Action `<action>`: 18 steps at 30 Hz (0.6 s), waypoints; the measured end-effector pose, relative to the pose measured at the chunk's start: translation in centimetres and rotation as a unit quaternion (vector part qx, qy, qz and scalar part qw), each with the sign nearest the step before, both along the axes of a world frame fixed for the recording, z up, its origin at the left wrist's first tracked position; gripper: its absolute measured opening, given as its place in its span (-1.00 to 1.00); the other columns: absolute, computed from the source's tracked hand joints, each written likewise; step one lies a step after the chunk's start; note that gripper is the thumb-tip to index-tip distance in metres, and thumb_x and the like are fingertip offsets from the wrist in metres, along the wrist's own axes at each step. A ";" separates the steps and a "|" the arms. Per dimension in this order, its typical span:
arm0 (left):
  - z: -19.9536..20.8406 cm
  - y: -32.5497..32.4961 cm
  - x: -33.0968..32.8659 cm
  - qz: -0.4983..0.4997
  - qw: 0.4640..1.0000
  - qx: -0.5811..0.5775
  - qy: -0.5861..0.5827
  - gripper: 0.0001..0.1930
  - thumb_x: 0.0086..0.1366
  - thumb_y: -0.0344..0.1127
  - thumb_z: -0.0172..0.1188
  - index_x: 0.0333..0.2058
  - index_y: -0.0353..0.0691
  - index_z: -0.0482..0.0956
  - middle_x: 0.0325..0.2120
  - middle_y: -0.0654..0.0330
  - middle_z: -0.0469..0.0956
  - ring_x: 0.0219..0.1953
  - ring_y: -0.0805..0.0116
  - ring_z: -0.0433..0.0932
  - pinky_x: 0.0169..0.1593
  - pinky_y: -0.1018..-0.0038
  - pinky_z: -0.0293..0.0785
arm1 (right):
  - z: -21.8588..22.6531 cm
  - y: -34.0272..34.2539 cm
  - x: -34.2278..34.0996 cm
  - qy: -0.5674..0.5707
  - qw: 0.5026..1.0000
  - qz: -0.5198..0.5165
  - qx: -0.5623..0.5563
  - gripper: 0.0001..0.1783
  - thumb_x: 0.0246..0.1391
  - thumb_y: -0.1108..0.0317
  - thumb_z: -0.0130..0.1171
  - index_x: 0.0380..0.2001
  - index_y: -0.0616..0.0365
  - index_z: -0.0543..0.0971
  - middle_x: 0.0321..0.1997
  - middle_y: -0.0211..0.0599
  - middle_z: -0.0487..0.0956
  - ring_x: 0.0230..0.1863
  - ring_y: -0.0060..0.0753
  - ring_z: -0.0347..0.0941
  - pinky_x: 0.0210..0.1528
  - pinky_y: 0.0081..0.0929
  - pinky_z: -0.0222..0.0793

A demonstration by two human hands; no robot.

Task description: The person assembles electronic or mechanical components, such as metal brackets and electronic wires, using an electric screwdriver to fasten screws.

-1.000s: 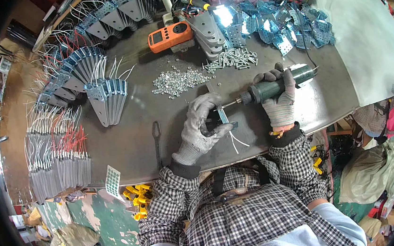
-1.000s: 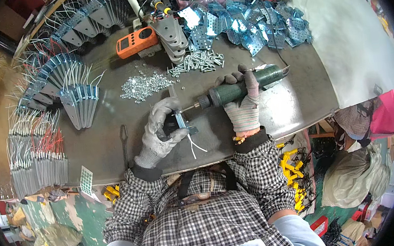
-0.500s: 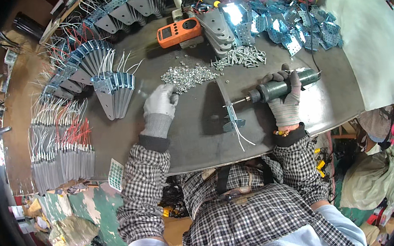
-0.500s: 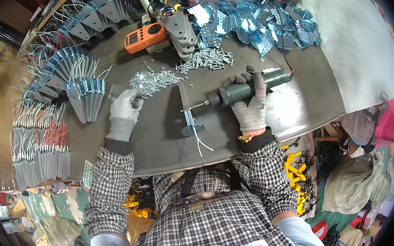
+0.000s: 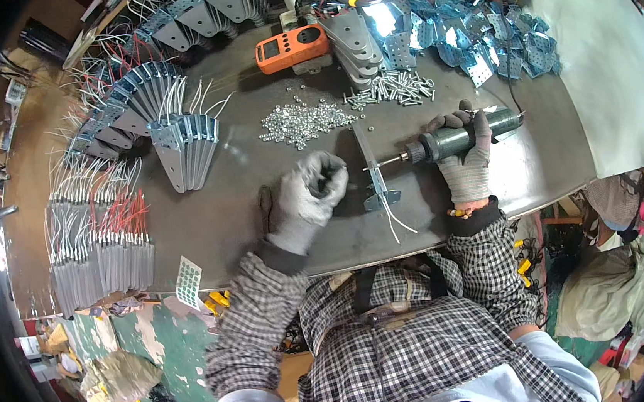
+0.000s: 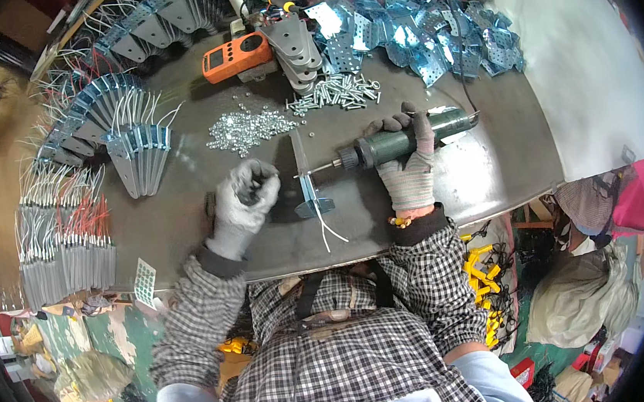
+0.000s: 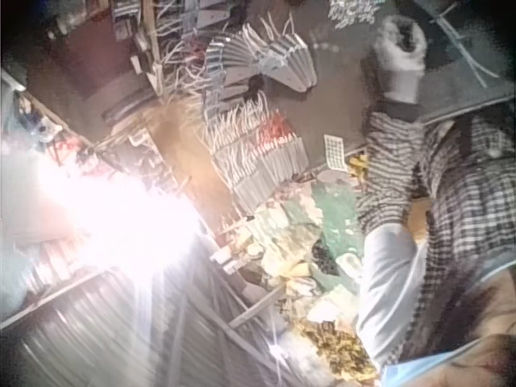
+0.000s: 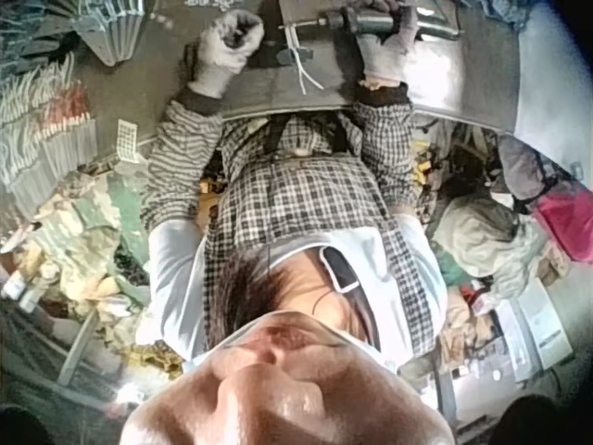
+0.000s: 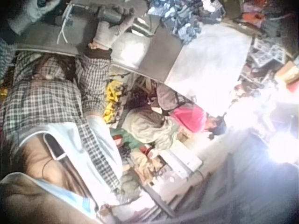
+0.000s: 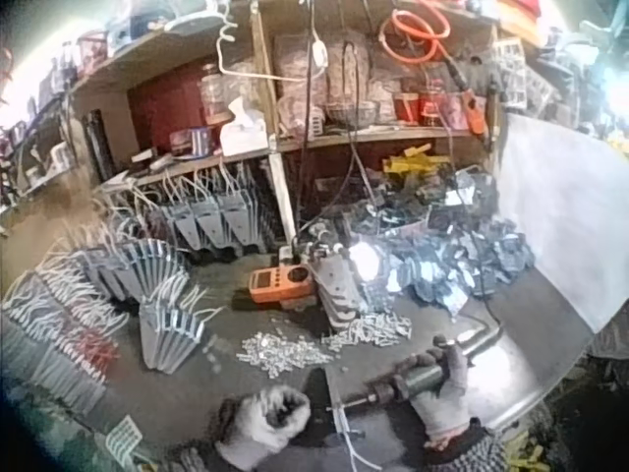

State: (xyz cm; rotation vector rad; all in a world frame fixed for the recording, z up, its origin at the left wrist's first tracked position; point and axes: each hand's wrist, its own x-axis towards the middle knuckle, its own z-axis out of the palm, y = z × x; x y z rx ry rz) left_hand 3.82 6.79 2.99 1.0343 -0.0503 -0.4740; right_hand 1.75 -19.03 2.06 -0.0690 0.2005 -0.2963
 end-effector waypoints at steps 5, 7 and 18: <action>-1.0 -4.1 -2.7 0.125 0.925 0.259 -0.248 -0.83 0.22 -0.55 0.07 -0.20 -0.45 0.47 -0.50 0.25 0.43 -0.52 0.59 0.36 -0.46 0.73 0.25 | 0.1 -0.3 0.0 -0.002 1.000 -0.004 0.003 -0.52 0.06 0.37 0.32 0.01 0.21 0.38 -0.35 -0.45 0.39 -0.30 -0.48 0.36 0.14 -0.20 0.33; -1.5 -3.6 -2.6 0.081 0.992 0.033 -0.086 -0.82 0.17 -0.63 0.16 -0.22 -0.42 0.50 -0.45 0.26 0.46 -0.46 0.61 0.39 -0.40 0.72 0.32 | 0.2 -0.2 -0.1 -0.005 1.000 -0.003 0.013 -0.53 0.07 0.37 0.31 0.01 0.21 0.38 -0.35 -0.45 0.39 -0.30 -0.48 0.36 0.15 -0.20 0.33; -2.1 -5.0 -3.4 0.188 0.973 0.046 -0.122 -0.81 0.19 -0.73 0.16 -0.24 -0.37 0.50 -0.27 0.19 0.57 -0.38 0.60 0.46 -0.34 0.65 0.42 | 0.2 -0.2 -0.4 0.011 1.000 -0.018 -0.010 -0.64 0.05 0.35 0.32 -0.11 0.13 0.44 -0.34 -0.48 0.37 -0.29 -0.49 0.34 0.12 -0.18 0.34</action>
